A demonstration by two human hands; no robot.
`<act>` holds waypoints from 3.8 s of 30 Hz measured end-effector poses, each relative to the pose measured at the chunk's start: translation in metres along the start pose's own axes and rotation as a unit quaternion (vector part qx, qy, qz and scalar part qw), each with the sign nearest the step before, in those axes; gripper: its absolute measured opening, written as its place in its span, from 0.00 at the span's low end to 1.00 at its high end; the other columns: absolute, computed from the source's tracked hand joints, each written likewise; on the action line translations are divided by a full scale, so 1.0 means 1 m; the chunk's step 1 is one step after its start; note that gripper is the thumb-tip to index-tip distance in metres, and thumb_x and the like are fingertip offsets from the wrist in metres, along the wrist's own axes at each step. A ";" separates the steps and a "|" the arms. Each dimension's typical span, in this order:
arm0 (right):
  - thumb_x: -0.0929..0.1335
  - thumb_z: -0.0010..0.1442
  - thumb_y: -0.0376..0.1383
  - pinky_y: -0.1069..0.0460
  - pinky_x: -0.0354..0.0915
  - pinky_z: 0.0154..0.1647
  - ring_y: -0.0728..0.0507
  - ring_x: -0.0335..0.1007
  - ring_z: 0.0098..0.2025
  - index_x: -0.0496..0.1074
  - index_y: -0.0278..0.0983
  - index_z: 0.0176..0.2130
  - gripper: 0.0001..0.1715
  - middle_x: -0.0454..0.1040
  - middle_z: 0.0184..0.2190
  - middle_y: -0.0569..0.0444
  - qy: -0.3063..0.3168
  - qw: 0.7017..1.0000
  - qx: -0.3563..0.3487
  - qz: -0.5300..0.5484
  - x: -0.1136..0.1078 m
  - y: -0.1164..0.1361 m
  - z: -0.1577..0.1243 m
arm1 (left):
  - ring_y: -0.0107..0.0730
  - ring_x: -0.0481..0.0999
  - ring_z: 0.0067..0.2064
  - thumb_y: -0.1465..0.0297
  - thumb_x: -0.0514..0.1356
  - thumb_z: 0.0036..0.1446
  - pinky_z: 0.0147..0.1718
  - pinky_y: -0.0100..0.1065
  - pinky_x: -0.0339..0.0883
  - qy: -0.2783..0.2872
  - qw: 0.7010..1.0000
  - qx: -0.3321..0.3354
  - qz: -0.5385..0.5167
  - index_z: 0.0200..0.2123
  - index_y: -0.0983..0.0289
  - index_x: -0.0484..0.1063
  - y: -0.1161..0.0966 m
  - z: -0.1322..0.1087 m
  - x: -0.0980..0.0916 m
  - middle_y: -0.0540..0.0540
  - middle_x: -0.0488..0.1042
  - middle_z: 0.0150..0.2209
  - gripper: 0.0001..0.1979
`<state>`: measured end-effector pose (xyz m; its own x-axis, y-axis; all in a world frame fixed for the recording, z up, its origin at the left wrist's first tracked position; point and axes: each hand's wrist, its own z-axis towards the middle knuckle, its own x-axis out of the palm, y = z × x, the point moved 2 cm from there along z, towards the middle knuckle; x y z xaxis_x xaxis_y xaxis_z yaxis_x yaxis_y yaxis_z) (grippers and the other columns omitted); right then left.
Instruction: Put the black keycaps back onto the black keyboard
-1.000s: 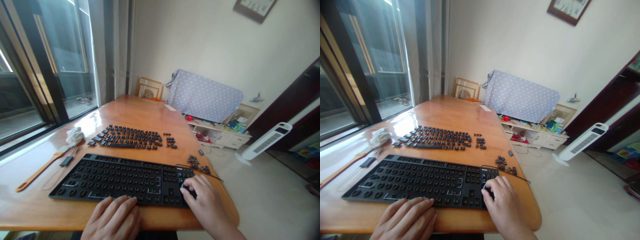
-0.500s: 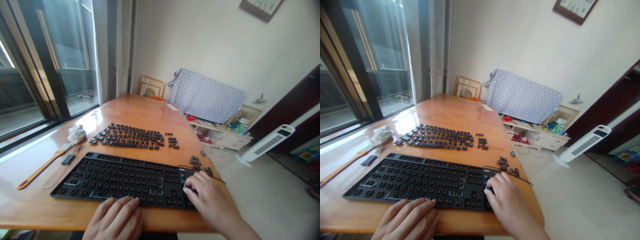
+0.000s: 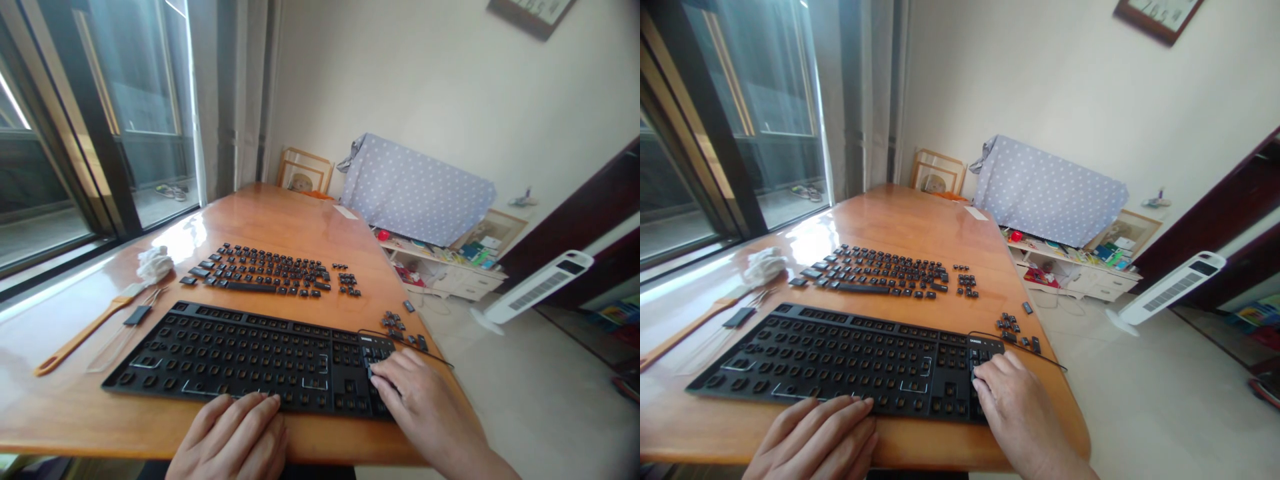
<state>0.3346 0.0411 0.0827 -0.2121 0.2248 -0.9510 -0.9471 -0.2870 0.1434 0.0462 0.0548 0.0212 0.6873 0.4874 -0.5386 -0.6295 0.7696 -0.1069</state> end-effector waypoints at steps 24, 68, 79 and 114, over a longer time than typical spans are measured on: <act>0.61 0.71 0.29 0.48 0.63 0.32 0.44 0.72 0.30 0.75 0.30 0.53 0.18 0.77 0.30 0.50 -0.092 0.989 -0.056 -0.101 0.019 0.007 -0.022 | 0.32 0.75 0.49 0.69 0.59 0.65 0.64 0.38 0.53 0.010 1.000 -0.005 -0.007 0.37 0.58 0.80 0.000 0.000 -0.002 0.49 0.82 0.45 0.09; 0.65 0.67 0.38 0.51 0.61 0.34 0.45 0.71 0.31 0.74 0.41 0.43 0.08 0.72 0.28 0.57 0.005 0.997 0.074 -0.005 0.003 -0.008 -0.004 | 0.34 0.76 0.48 0.67 0.60 0.65 0.59 0.41 0.56 -0.003 1.000 0.017 0.010 0.38 0.59 0.79 0.001 -0.002 0.003 0.50 0.81 0.45 0.07; 0.65 0.66 0.36 0.51 0.59 0.34 0.45 0.71 0.33 0.74 0.41 0.43 0.08 0.72 0.29 0.57 0.059 0.995 0.082 0.000 0.004 -0.004 -0.001 | 0.32 0.76 0.48 0.68 0.59 0.64 0.60 0.40 0.56 0.001 1.000 0.010 0.011 0.38 0.58 0.79 0.000 -0.001 0.001 0.49 0.81 0.45 0.07; 0.63 0.65 0.37 0.51 0.64 0.36 0.44 0.75 0.35 0.78 0.42 0.41 0.13 0.78 0.32 0.55 0.075 0.989 0.107 0.064 0.000 -0.013 0.003 | 0.33 0.76 0.48 0.68 0.59 0.65 0.62 0.41 0.55 0.005 1.000 0.014 0.003 0.38 0.59 0.79 0.001 -0.003 0.003 0.51 0.81 0.45 0.07</act>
<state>0.3462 0.0478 0.0822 -0.3110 0.0530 -0.9489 -0.9475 -0.0961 0.3051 0.0466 0.0555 0.0165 0.6801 0.4879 -0.5472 -0.6231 0.7779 -0.0809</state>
